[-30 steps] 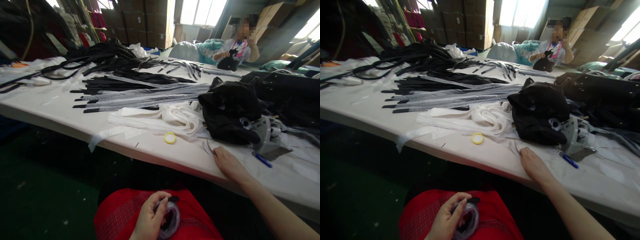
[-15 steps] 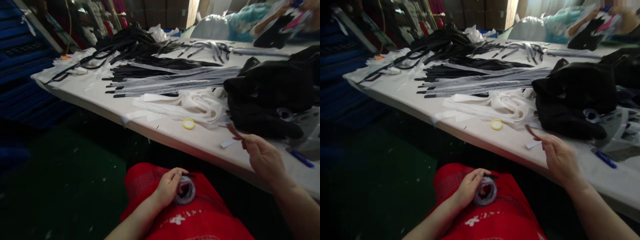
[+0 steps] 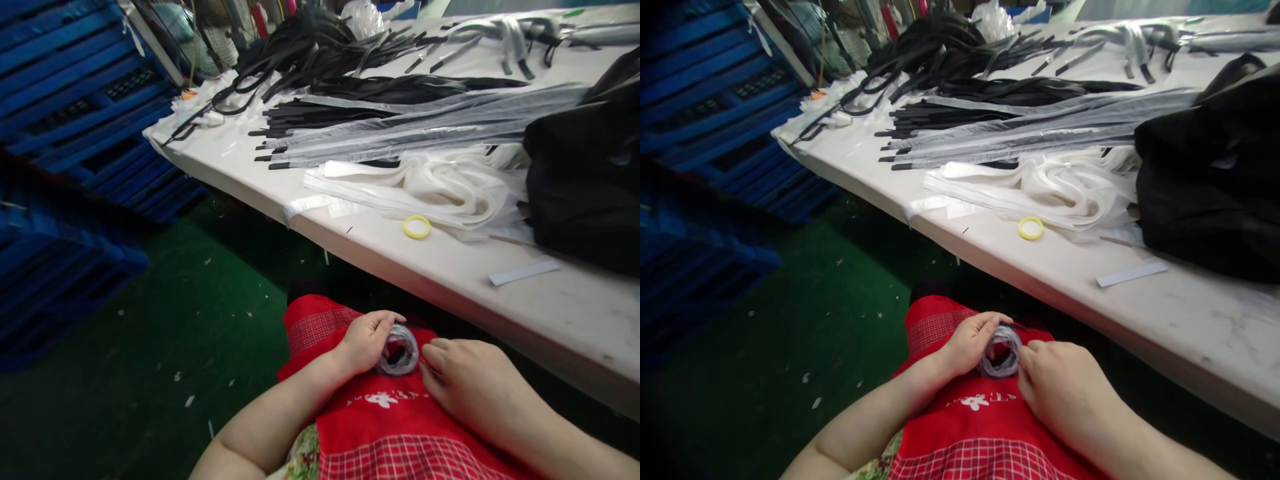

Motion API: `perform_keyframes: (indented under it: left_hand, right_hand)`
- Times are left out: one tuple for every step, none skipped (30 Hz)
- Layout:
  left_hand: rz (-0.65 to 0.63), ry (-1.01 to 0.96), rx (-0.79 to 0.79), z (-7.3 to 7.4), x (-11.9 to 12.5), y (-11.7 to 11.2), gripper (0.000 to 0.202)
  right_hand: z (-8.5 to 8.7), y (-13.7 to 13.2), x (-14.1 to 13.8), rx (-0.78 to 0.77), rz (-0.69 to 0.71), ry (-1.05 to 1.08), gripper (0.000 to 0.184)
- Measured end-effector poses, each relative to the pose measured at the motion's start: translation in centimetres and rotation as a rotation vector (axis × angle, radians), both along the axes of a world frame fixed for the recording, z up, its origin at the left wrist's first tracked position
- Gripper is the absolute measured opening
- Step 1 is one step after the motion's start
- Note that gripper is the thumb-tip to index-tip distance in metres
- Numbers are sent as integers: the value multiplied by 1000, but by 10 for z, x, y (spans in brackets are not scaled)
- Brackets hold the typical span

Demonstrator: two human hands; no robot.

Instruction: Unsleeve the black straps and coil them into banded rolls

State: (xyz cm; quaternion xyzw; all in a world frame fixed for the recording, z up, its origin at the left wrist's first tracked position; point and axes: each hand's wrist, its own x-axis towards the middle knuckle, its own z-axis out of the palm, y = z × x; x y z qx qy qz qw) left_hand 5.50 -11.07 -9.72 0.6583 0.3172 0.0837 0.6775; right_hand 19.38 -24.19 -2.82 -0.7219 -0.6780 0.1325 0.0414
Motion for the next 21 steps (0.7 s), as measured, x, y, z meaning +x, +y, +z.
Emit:
perform_keyframes:
  left_hand:
    - [-14,23,35,2,0,0,48]
    - [-25,39,76,4,0,0,46]
    - [-31,42,122,6,0,0,45]
    - [-34,37,167,7,0,-1,43]
    - [-40,30,197,8,0,-1,42]
    - [-48,20,206,8,1,-1,41]
    - [-57,8,206,8,1,-1,41]
    - [-63,-3,207,7,1,-1,40]
    - [-65,-11,216,7,2,-1,40]
    - [-58,-13,232,6,2,-1,39]
    - [-46,-8,251,5,1,0,39]
    - [-36,0,268,4,1,1,39]
    - [-31,7,283,4,1,2,38]
    - [-33,2,294,5,0,4,38]
    - [-47,-14,302,7,0,4,37]
    - [-74,-41,307,9,0,5,35]
    - [-111,-75,313,12,0,5,33]
    - [-147,-106,323,15,0,5,30]
    - [-174,-125,338,18,1,4,26]
    - [-190,-130,355,20,2,3,23]
    - [-191,-122,372,21,3,2,21]
  right_hand:
    - [2,3,-3,-42,31,-11,21]
    - [3,7,-6,-79,51,-20,21]
    - [4,12,-9,-109,62,-27,20]
    - [3,17,-11,-129,60,-34,20]
    - [1,22,-12,-139,51,-38,19]
    - [-2,27,-13,-140,38,-38,19]
    - [-6,32,-12,-136,26,-31,20]
    - [-9,35,-11,-131,11,-22,19]
    - [-12,37,-8,-126,-6,-10,18]
    - [-14,38,-5,-121,-22,7,16]
    - [-15,37,-1,-120,-35,34,15]
    - [-15,36,4,-120,-43,76,14]
    - [-15,34,9,-119,-50,139,15]
    - [-15,31,13,-109,-60,221,16]
    - [-15,29,17,-85,-80,319,17]
    - [-15,28,20,-54,-118,425,18]
    - [-17,28,23,-24,-167,531,21]
    - [-20,29,24,5,-224,632,24]
    - [-24,30,25,23,-285,721,26]
    - [-30,32,26,32,-339,790,27]
    - [-35,35,27,36,-387,837,30]
